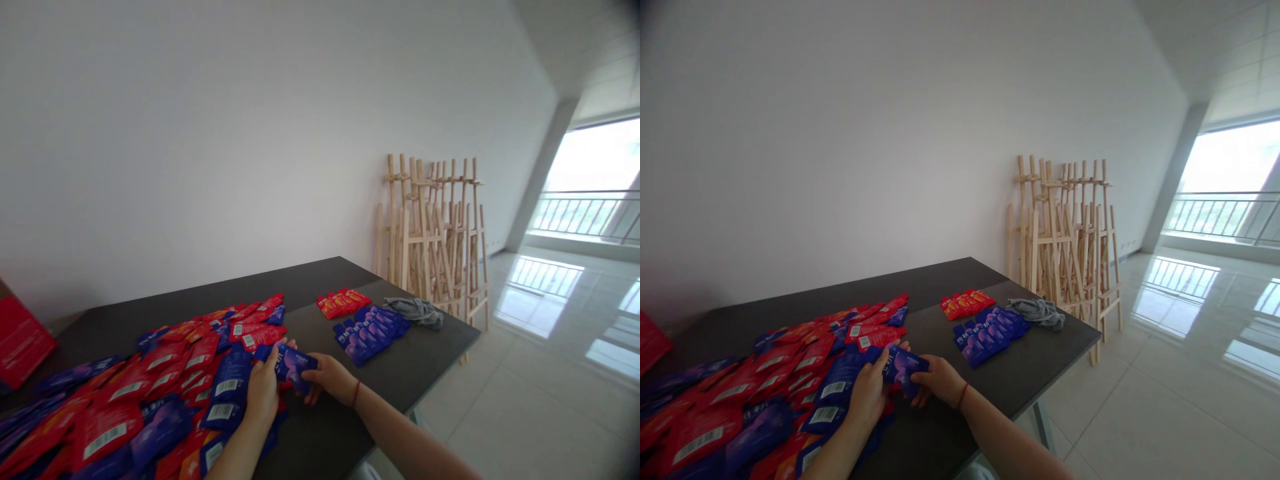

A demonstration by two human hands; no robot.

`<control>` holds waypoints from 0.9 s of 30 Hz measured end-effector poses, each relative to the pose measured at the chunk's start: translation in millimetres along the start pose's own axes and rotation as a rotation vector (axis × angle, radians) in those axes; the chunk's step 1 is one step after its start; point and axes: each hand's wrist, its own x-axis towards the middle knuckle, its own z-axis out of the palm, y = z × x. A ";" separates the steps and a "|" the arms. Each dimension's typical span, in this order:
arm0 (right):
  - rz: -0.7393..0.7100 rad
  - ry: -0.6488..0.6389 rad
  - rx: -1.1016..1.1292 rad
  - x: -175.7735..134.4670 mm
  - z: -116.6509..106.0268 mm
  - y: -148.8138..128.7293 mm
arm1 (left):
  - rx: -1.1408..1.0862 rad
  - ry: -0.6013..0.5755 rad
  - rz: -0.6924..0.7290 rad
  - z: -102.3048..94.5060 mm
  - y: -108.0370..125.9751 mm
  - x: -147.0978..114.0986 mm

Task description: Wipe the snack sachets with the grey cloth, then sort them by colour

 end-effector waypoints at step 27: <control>-0.693 0.049 -1.600 -35.3 11.8 -39.6 | 0.022 0.000 -0.062 -2.2 0.8 1.4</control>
